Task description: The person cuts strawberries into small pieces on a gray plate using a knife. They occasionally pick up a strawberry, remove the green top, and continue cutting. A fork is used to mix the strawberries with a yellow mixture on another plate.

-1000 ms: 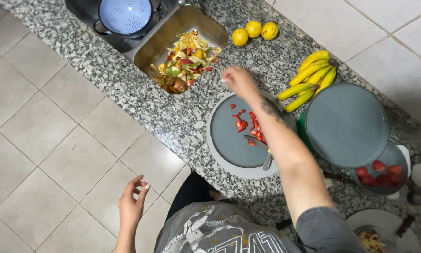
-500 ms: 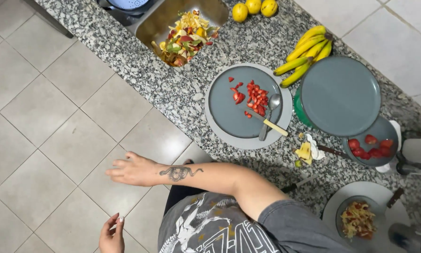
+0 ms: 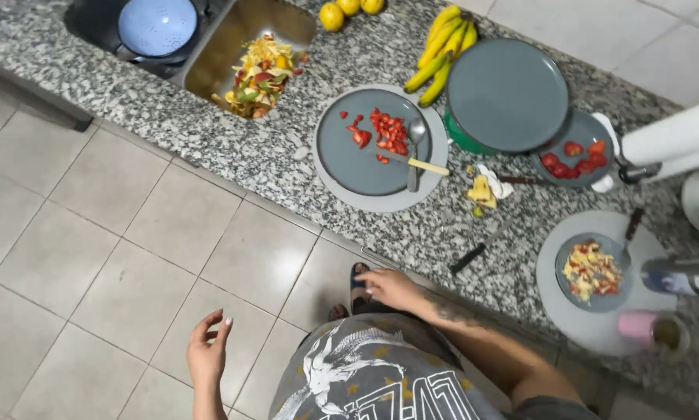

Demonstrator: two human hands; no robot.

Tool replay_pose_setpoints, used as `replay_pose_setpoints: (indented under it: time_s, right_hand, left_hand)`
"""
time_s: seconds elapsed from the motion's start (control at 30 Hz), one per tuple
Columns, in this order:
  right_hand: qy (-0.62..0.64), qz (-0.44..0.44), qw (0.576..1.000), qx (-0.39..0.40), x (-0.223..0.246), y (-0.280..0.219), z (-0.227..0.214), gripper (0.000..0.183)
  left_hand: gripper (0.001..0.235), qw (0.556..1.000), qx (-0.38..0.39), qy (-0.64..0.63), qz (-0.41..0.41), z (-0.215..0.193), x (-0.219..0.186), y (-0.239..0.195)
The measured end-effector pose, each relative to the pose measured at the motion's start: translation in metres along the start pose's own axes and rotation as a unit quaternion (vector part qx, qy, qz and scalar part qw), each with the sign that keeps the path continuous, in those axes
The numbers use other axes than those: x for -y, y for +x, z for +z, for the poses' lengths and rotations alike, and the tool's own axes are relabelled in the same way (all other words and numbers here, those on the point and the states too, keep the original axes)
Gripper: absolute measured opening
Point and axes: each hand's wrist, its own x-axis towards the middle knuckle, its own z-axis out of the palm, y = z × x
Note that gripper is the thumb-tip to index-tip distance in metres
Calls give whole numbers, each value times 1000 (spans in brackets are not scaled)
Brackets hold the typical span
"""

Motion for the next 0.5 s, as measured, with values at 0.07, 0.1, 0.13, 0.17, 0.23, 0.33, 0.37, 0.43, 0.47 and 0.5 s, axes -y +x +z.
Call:
replay_pose_setpoints:
  time_s: [0.07,0.1,0.13,0.17,0.23,0.33,0.37,0.43,0.47,0.5]
  right_hand:
    - [61,93,994,-5,-72,-37,41,37]
    - [117,174,978,0,-106,-60,65,39]
    - [128,187,974,-12,-114,-88,77,39]
    - [145,264,953,12,-121,-116,91,32]
    - [174,347,921,21,-110,-159,96,39]
    - [239,469,834,-167,-85,-210,98,44]
    - [260,468,818,-209,-94,-220,108,28]
    - [284,470,794,-261,-88,-231,105,28]
    - [253,445,810,-286,-75,-235,92,34]
    - [222,420,824,-310,-62,-237,78,50]
  left_hand:
    - [35,999,35,7,35,9,1,11]
    - [34,996,61,6,62,15,0,16]
    - [34,994,76,16,72,23,-1,21]
    - [35,989,106,23,96,32,-3,25]
    - [35,979,148,37,135,50,-15,32]
    - [32,961,207,30,180,77,-45,26]
    - [32,953,228,35,195,84,-59,20]
    - [33,941,256,43,218,102,-85,12]
    - [32,931,270,43,242,111,-94,7]
    - [32,920,283,44,266,121,-103,2]
